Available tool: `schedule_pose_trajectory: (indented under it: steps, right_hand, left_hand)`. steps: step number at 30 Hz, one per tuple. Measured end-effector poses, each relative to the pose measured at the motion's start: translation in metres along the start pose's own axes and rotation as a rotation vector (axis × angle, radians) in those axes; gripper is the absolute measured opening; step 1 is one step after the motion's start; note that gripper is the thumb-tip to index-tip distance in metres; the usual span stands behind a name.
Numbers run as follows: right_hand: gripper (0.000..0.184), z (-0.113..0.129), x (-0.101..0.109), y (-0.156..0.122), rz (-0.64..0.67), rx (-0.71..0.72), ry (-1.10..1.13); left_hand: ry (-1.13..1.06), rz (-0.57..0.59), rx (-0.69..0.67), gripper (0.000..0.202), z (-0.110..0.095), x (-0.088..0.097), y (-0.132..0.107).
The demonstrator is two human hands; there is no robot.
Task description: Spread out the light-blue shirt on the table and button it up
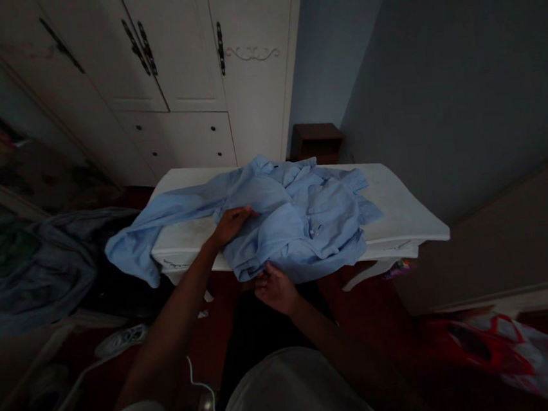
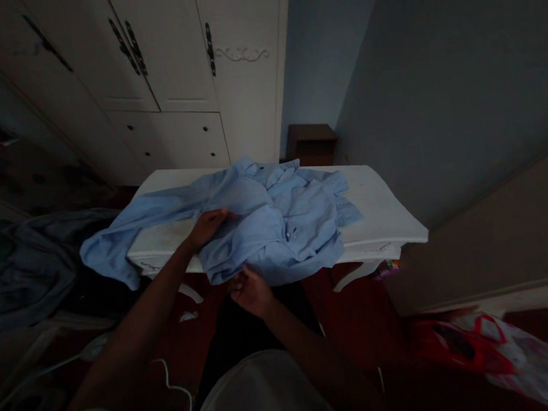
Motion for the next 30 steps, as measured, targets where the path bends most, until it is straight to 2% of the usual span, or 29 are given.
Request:
schedule_pose_trajectory:
  steps: [4, 9, 15, 17, 20, 22, 23, 26, 28, 30]
  right_hand:
    - [0.023, -0.003, -0.016, -0.011, 0.055, 0.049, -0.006]
    - [0.032, 0.004, -0.026, -0.042, 0.059, 0.168, -0.189]
    - [0.039, 0.007, -0.03, -0.087, 0.045, 0.237, -0.459]
    - [0.036, 0.01, -0.042, -0.096, 0.054, 0.358, -0.66]
    - [0.019, 0.025, -0.074, -0.099, 0.131, 0.702, -1.176]
    - [0.023, 0.036, -0.098, -0.092, 0.204, 0.926, -1.579]
    - [0.027, 0.041, -0.107, -0.085, 0.235, 0.986, -1.761]
    - [0.029, 0.049, -0.122, -0.057, 0.342, 0.969, -2.151]
    - [0.018, 0.051, -0.123, -0.04, 0.39, 0.915, -2.27]
    - [0.019, 0.052, -0.122, -0.03, 0.417, 0.889, -2.324]
  left_hand:
    - [-0.017, 0.015, 0.012, 0.055, 0.007, 0.002, 0.003]
    - [0.027, 0.043, -0.03, 0.048, 0.009, 0.002, 0.005]
    - [-0.012, 0.042, -0.054, 0.042, 0.012, -0.001, 0.005]
    - [-0.029, 0.033, -0.077, 0.04, 0.015, -0.002, 0.006]
    - [-0.078, 0.051, -0.093, 0.037, 0.02, -0.003, 0.009]
    - [-0.122, 0.074, -0.092, 0.036, 0.022, -0.002, 0.01]
    - [-0.139, 0.084, -0.093, 0.035, 0.023, -0.001, 0.01]
    - [-0.151, 0.094, -0.113, 0.033, 0.023, 0.001, 0.01]
    - [-0.138, 0.095, -0.128, 0.033, 0.022, 0.001, 0.009]
    - [-0.11, 0.094, -0.136, 0.032, 0.022, 0.001, 0.008]
Point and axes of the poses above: each hand's wrist, its own y-axis towards the middle knuckle, its own x-axis out of the back of the hand, z = x × y, the point moved 2 cm from there along y, towards the middle knuckle, and after that the axes turned 1 degree about x, right-handed, at the moved point
